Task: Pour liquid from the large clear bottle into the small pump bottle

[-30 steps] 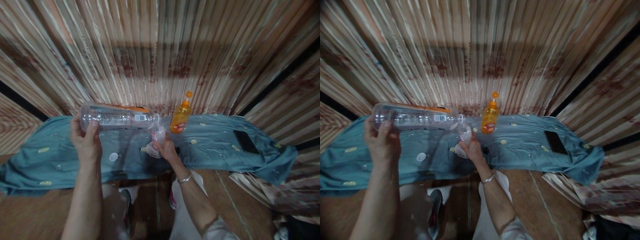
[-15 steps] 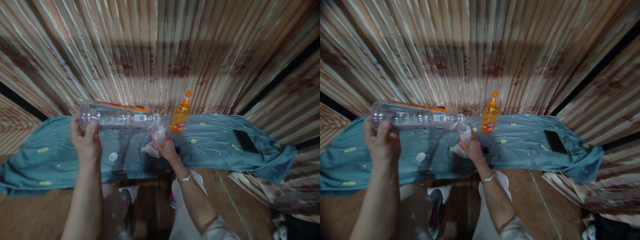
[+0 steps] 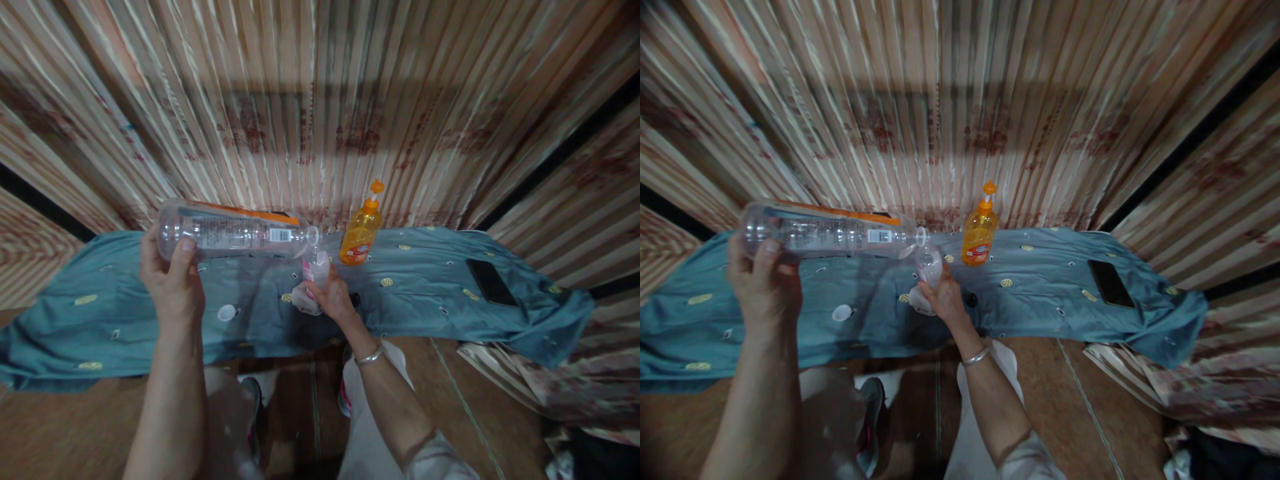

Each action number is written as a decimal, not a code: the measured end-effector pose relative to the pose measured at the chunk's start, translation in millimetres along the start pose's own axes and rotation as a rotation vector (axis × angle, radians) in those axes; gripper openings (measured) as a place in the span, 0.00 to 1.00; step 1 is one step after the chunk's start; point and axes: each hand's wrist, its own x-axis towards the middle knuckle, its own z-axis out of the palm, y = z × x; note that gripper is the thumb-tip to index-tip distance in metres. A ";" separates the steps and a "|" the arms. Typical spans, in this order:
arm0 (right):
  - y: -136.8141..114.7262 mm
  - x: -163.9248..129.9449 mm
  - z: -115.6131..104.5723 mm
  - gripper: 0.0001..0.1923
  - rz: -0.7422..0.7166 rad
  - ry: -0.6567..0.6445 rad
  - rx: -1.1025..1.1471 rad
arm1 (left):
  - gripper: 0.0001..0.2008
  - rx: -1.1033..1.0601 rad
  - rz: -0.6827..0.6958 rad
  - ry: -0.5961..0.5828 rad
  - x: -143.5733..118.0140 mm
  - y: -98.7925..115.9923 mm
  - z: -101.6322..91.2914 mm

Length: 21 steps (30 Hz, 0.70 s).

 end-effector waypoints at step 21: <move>-1.1 -0.6 -1.3 0.35 0.017 -0.010 0.020 | 0.23 0.028 0.037 -0.048 -0.5 -0.1 0.0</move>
